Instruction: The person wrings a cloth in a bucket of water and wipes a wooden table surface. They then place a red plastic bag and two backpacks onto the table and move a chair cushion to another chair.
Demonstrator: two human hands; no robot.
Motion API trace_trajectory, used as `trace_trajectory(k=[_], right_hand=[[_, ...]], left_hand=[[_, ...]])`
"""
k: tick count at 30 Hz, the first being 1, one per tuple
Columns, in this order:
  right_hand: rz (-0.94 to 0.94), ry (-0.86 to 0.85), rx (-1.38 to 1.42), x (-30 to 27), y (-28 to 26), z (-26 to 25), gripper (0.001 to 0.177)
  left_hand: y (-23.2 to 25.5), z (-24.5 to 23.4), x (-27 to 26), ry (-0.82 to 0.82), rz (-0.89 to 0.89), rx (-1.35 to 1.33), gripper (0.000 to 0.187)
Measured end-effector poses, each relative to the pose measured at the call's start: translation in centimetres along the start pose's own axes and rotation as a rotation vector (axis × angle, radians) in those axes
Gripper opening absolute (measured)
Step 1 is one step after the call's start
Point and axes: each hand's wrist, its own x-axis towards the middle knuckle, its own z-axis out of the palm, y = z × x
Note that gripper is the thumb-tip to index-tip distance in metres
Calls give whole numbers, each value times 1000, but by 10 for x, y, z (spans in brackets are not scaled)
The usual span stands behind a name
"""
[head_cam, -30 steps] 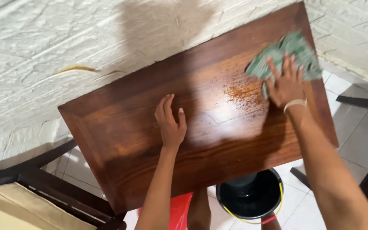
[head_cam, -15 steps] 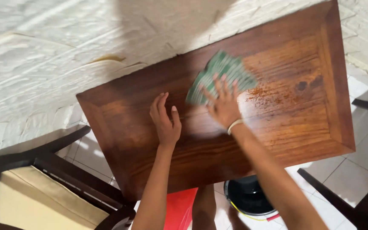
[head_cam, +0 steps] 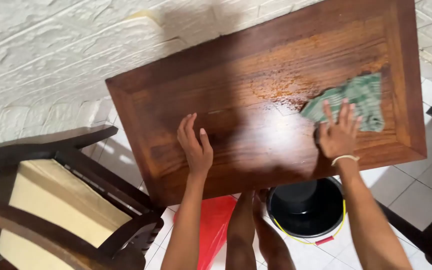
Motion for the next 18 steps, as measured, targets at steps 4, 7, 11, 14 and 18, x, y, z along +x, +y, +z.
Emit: trace_trajectory(k=[4, 7, 11, 14, 18], right_hand=[[99, -2, 190, 31, -16, -7, 67], [118, 37, 212, 55, -47, -12, 68], [40, -23, 241, 100, -107, -20, 74], [-129, -86, 186, 122, -176, -29, 73], [-317, -30, 67, 151, -274, 28, 71]], left_hand=[[-18, -15, -17, 104, 56, 66, 40], [-25, -29, -25, 122, 28, 72, 39], [-35, -49, -12, 170, 15, 61, 38], [-48, -57, -2, 196, 10, 38, 38], [-67, -62, 4, 193, -3, 31, 37]])
